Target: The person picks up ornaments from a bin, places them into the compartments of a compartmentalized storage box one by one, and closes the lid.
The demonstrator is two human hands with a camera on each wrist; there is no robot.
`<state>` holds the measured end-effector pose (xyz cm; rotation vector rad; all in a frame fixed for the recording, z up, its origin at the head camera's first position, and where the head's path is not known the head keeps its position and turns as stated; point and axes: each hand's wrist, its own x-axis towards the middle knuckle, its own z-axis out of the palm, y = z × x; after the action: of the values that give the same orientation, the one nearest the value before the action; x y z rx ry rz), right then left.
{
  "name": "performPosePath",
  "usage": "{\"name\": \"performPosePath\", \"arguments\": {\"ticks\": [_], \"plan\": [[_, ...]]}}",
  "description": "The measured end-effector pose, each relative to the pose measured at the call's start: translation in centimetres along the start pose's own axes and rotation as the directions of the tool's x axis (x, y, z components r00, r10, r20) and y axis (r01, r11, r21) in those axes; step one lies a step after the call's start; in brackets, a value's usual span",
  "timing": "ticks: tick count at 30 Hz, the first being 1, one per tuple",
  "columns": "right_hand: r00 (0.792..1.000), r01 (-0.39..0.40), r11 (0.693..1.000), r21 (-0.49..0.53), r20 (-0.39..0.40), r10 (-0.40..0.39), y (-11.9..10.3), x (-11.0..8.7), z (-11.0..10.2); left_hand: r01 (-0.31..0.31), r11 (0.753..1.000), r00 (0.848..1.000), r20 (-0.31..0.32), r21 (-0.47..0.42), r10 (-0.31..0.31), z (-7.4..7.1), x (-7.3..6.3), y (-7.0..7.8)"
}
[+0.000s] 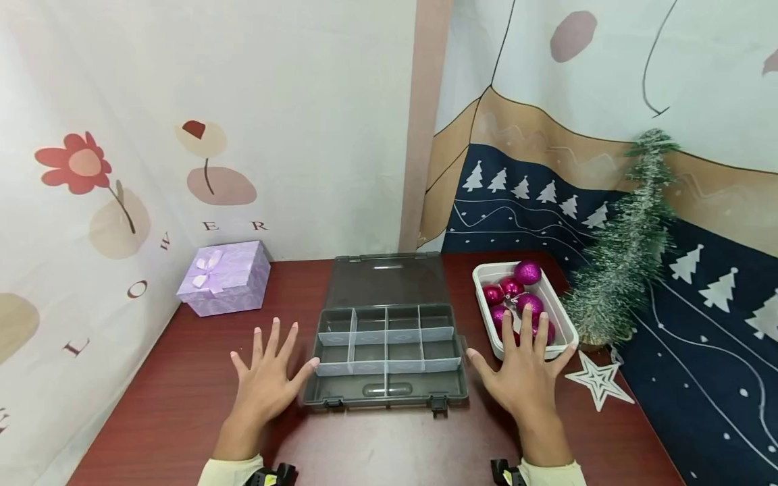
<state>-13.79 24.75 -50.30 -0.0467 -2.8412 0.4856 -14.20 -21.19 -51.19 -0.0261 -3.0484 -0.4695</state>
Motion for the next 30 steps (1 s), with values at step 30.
{"name": "performPosePath", "arguments": {"ticks": [30], "plan": [[0.884, 0.077, 0.969, 0.233, -0.465, 0.042, 5.8, 2.1, 0.2, -0.477, 0.745, 0.879, -0.236, -0.467, 0.415, 4.2, 0.2, -1.8]]}}
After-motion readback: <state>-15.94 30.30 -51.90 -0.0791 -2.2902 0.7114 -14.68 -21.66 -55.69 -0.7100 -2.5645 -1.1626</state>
